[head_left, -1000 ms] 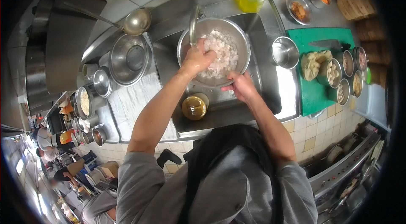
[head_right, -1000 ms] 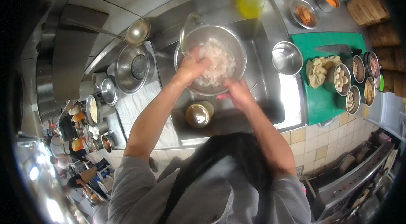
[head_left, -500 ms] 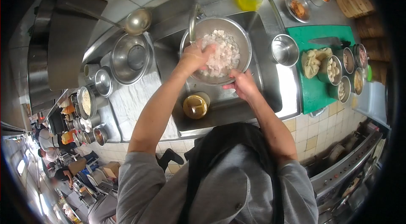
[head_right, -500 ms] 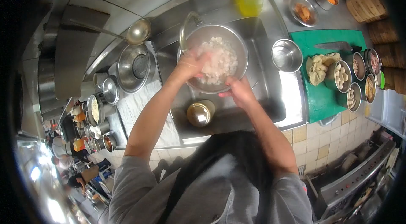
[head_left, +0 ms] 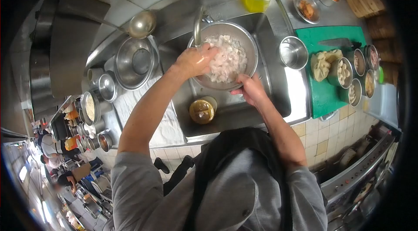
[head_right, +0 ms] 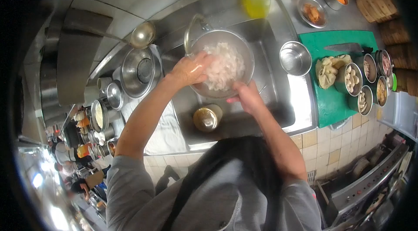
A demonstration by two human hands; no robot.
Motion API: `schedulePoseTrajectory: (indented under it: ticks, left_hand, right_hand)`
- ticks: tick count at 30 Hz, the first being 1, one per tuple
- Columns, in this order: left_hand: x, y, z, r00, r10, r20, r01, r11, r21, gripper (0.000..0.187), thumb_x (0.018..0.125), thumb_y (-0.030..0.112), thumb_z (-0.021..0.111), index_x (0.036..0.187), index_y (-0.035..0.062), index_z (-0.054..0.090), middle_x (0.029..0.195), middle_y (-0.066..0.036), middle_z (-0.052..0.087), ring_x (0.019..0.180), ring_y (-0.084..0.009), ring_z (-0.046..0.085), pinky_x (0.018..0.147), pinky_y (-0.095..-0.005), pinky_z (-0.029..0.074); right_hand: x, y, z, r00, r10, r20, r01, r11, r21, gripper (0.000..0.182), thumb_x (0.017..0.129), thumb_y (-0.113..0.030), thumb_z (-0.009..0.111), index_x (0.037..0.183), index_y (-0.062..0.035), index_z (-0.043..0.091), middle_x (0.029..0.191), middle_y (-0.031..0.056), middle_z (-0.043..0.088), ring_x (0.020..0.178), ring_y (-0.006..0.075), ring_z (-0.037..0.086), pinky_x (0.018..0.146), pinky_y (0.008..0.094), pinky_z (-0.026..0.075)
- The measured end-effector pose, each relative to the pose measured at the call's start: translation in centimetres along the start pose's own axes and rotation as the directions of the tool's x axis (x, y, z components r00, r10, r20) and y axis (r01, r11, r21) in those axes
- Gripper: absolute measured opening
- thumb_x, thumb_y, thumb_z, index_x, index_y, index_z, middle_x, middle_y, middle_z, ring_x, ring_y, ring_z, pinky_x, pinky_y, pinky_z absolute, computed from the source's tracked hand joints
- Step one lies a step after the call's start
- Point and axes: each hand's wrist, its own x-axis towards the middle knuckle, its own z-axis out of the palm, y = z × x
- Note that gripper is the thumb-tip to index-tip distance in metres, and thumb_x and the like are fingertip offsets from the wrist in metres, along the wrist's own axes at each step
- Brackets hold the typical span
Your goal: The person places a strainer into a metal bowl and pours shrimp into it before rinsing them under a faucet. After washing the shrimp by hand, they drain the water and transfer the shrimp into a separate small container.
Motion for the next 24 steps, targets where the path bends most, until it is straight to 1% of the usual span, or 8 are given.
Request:
schedulePoseTrajectory:
  ticks: [3,6,9,12,15,18,22,24]
  left_hand:
    - [0.7,-0.2,1.4,0.998,0.015,-0.068,-0.015,1.000,-0.001,0.051,0.086,0.027,0.073,0.132,0.0105,0.059,0.127,-0.014,0.064,0.111,-0.0376,0.070,0.092,-0.0499,0.059]
    - [1.3,0.5,1.3,0.997,-0.071,0.005,0.070,0.977,-0.201,0.061,0.085,0.031,0.075,0.141,0.0132,0.058,0.134,-0.017,0.063,0.112,-0.0394,0.068,0.095,-0.0492,0.056]
    - [1.3,0.4,1.7,0.981,-0.127,-0.144,0.071,0.937,-0.341,0.049,0.088,0.031,0.075,0.128,0.0065,0.063,0.132,-0.016,0.064,0.112,-0.0407,0.068,0.096,-0.0493,0.056]
    - [1.5,0.9,1.1,0.900,-0.258,-0.351,0.087,0.896,-0.436,0.049,0.088,0.034,0.075,0.130,0.0087,0.065,0.133,-0.018,0.064,0.117,-0.0406,0.066,0.100,-0.0492,0.055]
    - [2.4,-0.3,1.6,0.927,-0.122,-0.354,-0.060,0.885,-0.462,0.053,0.088,0.032,0.074,0.137,0.0135,0.062,0.133,-0.019,0.064,0.120,-0.0423,0.064,0.102,-0.0502,0.053]
    - [3.1,-0.7,2.3,0.977,0.024,-0.211,-0.108,0.912,-0.395,0.054,0.087,0.028,0.072,0.139,0.0169,0.059,0.132,-0.018,0.065,0.121,-0.0425,0.064,0.102,-0.0501,0.053]
    - [2.8,0.2,2.4,0.985,0.005,-0.170,-0.075,0.910,-0.408,0.056,0.086,0.027,0.071,0.139,0.0163,0.057,0.127,-0.020,0.069,0.119,-0.0435,0.066,0.101,-0.0502,0.054]
    - [2.1,0.5,2.2,0.980,-0.028,-0.197,-0.070,0.879,-0.472,0.054,0.086,0.027,0.071,0.136,0.0152,0.057,0.125,-0.021,0.070,0.117,-0.0434,0.067,0.101,-0.0500,0.053]
  right_hand:
    - [-0.4,0.3,-0.1,0.999,0.024,0.021,-0.025,1.000,0.019,0.051,0.089,0.000,0.057,0.138,0.0080,0.045,0.110,0.0192,0.062,0.082,0.0278,0.070,0.056,0.0375,0.066]
    - [-0.5,0.3,-0.9,0.999,0.024,0.029,-0.025,1.000,0.019,0.050,0.089,0.000,0.057,0.137,0.0078,0.046,0.109,0.0185,0.062,0.082,0.0273,0.070,0.055,0.0376,0.065]
    - [-0.4,0.3,-0.9,1.000,0.012,0.007,-0.013,1.000,0.028,0.050,0.088,0.001,0.057,0.137,0.0075,0.047,0.109,0.0176,0.062,0.080,0.0271,0.069,0.054,0.0375,0.064]
    - [-0.6,-0.1,-0.5,1.000,0.011,-0.004,-0.011,0.999,0.051,0.048,0.088,0.001,0.057,0.135,0.0071,0.049,0.109,0.0168,0.063,0.081,0.0270,0.069,0.055,0.0374,0.064]
    - [-0.5,0.1,-0.7,1.000,0.024,0.001,-0.024,0.998,0.052,0.048,0.088,0.001,0.057,0.135,0.0067,0.050,0.109,0.0165,0.063,0.082,0.0270,0.069,0.055,0.0375,0.064]
    - [-0.4,0.5,-0.9,1.000,0.026,0.001,-0.026,0.999,0.036,0.048,0.087,0.001,0.058,0.134,0.0067,0.051,0.107,0.0154,0.063,0.083,0.0266,0.069,0.055,0.0376,0.064]
    - [-0.6,0.9,-1.7,0.997,0.060,0.043,-0.057,0.997,-0.051,0.054,0.093,-0.008,0.060,0.143,0.0070,0.047,0.127,0.0200,0.064,0.104,0.0298,0.070,0.066,0.0384,0.066]
    - [-0.7,0.5,-1.5,0.994,0.070,0.081,-0.065,0.996,-0.057,0.054,0.094,-0.010,0.062,0.143,0.0075,0.047,0.129,0.0212,0.064,0.108,0.0303,0.070,0.066,0.0389,0.066]
